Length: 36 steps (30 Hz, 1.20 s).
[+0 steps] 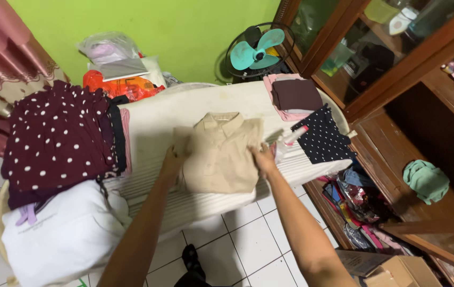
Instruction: The person retrieves various garments from a wooden wardrobe, places them on an ironing board, and uses a spray bottle to mist them with liquid. The person then folds each garment neatly and stacks them on the side of the ironing board. The process is repeated for multiple items including a purple shirt, a polka-dot top, a beige shirt, and a checkered shirt.
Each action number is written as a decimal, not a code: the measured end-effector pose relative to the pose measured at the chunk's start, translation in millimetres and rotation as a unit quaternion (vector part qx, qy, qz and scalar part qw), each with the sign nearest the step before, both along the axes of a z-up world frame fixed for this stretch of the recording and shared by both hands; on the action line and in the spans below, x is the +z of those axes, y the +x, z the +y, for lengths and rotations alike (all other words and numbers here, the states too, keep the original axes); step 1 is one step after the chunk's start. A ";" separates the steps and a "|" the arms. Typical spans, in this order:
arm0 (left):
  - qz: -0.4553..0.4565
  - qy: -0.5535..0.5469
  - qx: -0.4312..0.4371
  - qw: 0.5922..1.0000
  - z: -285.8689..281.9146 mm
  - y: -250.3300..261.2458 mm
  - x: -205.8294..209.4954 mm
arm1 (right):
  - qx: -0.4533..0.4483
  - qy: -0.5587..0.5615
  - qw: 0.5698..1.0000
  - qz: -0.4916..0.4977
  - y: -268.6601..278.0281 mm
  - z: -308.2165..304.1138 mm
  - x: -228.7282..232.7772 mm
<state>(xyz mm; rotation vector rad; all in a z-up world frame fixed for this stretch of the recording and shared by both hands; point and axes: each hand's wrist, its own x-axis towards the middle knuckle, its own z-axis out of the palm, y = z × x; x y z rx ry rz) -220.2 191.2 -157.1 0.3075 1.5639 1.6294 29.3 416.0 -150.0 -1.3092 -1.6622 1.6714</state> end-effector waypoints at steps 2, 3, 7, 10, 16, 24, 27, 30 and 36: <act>0.187 -0.108 0.037 0.976 1.8 -0.4 -37.6 | -0.028 0.090 0.992 -0.086 2.3 -2.1 -47.1; 0.281 -0.159 0.052 0.945 -4.4 1.4 -49.2 | -0.040 0.135 0.986 -0.084 5.2 -7.9 -64.0; 0.430 -0.228 0.034 0.873 -36.0 36.1 -54.3 | -0.053 0.210 0.961 -0.170 21.9 -39.9 -73.0; 0.457 -0.233 0.010 0.858 -40.1 47.5 -43.6 | -0.073 0.208 0.950 -0.223 23.8 -57.8 -60.9; 0.466 -0.174 0.036 0.867 -29.4 35.2 -34.1 | -0.113 0.166 0.969 -0.145 25.0 -58.0 -79.6; 0.270 -0.166 -0.051 0.947 -70.0 39.3 -41.2 | -0.089 0.003 0.994 0.058 57.5 -66.2 -76.8; 0.304 -0.171 -0.050 0.936 -81.1 45.1 -46.0 | -0.065 -0.007 0.998 -0.022 62.2 -76.5 -61.1; 0.321 -0.154 -0.012 0.934 -59.3 40.5 -41.2 | -0.072 -0.011 0.997 0.000 48.8 -77.8 -46.6; 0.354 -0.181 -0.024 0.917 -14.8 28.4 -42.3 | -0.083 0.021 0.996 0.026 17.6 -60.4 -54.8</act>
